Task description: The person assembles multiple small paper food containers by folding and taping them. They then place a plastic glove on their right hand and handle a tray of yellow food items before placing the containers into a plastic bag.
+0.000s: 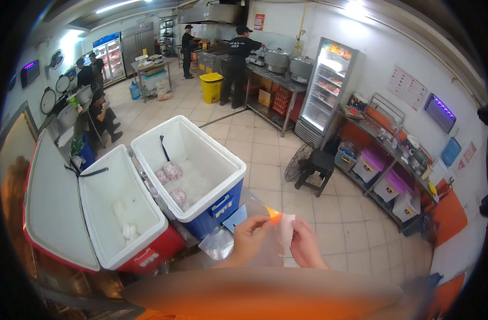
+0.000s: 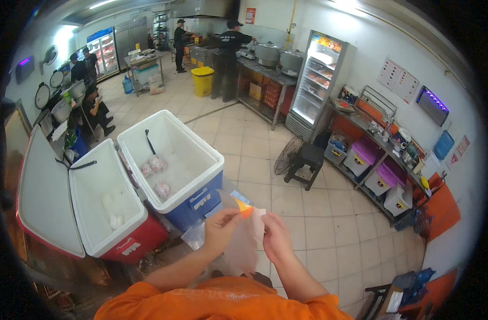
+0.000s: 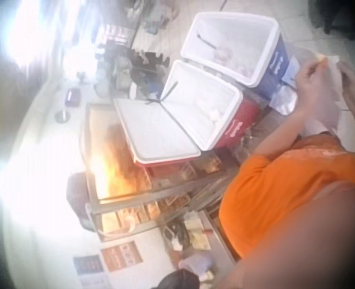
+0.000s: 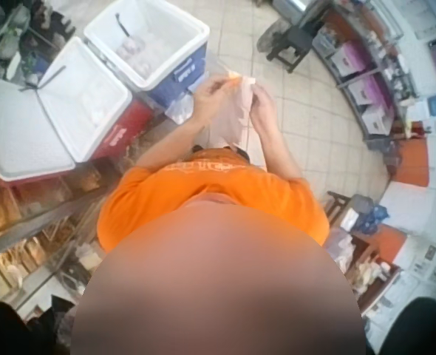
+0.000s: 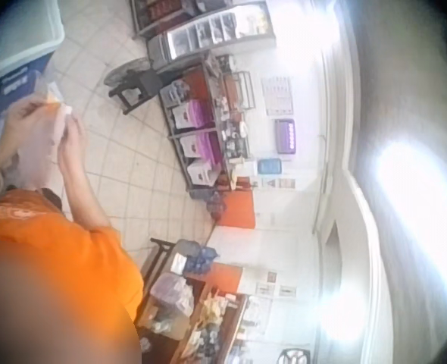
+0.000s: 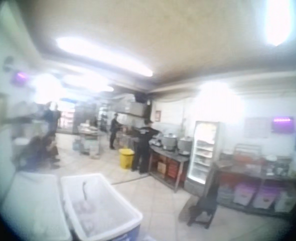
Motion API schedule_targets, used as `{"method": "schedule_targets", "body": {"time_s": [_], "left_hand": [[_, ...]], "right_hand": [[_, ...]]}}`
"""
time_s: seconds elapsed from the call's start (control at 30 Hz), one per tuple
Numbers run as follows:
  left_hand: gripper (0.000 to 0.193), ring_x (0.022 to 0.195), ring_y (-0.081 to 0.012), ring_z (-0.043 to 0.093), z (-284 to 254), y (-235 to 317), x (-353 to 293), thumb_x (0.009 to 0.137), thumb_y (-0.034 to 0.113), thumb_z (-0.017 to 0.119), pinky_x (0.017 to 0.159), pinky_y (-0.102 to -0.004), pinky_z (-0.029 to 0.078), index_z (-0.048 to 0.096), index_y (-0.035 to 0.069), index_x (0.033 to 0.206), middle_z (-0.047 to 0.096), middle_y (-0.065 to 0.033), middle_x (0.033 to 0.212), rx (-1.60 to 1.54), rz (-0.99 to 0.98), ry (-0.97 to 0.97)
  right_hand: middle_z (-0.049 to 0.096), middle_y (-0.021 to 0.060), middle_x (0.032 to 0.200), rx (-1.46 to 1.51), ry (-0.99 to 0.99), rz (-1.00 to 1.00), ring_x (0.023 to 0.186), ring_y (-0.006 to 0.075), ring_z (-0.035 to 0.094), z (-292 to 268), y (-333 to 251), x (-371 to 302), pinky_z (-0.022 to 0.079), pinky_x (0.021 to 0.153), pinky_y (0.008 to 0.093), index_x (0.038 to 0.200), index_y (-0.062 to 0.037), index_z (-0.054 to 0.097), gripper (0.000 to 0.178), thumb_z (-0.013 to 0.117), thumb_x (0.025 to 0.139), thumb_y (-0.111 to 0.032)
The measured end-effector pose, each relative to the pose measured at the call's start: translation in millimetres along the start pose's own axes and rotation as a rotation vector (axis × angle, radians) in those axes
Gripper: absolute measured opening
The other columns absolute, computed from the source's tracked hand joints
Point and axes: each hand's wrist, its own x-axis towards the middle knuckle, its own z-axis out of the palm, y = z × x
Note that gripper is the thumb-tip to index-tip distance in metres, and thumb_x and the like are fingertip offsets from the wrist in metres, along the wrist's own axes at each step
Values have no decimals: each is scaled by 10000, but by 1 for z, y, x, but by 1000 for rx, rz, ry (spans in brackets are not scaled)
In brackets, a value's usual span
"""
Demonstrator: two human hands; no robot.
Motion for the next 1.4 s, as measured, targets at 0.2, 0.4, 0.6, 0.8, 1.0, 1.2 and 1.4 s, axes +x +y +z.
{"method": "schedule_targets", "body": {"time_s": [0.2,0.4,0.6,0.8,1.0,1.2,1.4], "left_hand": [[187,984,-123,697,-14,14,0,947,43,734,869,-269,547,726,-22,1122,749,-68,1048,-9,-31,-108],[161,967,-114,692,-42,28,-2,942,64,752,864,-277,548,731,-6,1085,751,-63,1041,-98,-10,-42],[147,961,-115,688,-83,39,-1,933,55,761,871,-281,549,732,-22,1056,750,-65,1047,14,-6,28],[197,923,-121,701,-88,42,2,925,104,781,840,-272,556,740,-26,1068,760,-74,1011,-10,52,50],[211,977,-139,692,-100,29,17,937,117,771,888,-291,551,726,-18,1092,741,-69,1056,-67,-141,-95],[217,1028,-176,683,-94,-18,26,985,60,682,932,-336,548,676,-13,1190,706,-107,1163,-440,-280,-298],[329,1185,-265,640,-49,-14,-2,1027,66,589,1042,-390,495,545,-22,1342,623,-172,1343,31,69,-303]], "right_hand": [[677,100,1197,126,4,-34,1009,193,651,18,11,-13,528,891,340,1203,-20,637,208,604,1018,-109],[667,105,1223,-347,-188,-233,1086,184,639,38,37,0,529,907,310,1059,12,740,127,642,996,-36],[628,95,1243,-565,-457,-198,1087,185,640,61,33,24,558,920,334,1044,12,752,110,666,989,-30],[630,62,1222,-535,-516,-89,1083,211,660,66,36,39,568,934,364,1011,9,733,106,683,994,-83],[574,104,1368,-621,-499,-104,1162,180,615,63,43,53,536,984,327,1288,-16,635,300,681,1001,-90],[436,147,1590,-850,-631,-448,1393,248,484,51,69,28,377,1157,342,1635,5,209,609,434,1125,-241],[701,160,1103,-979,-6,-571,945,267,688,19,48,57,532,885,368,1467,-20,511,426,404,1130,-257]]}}
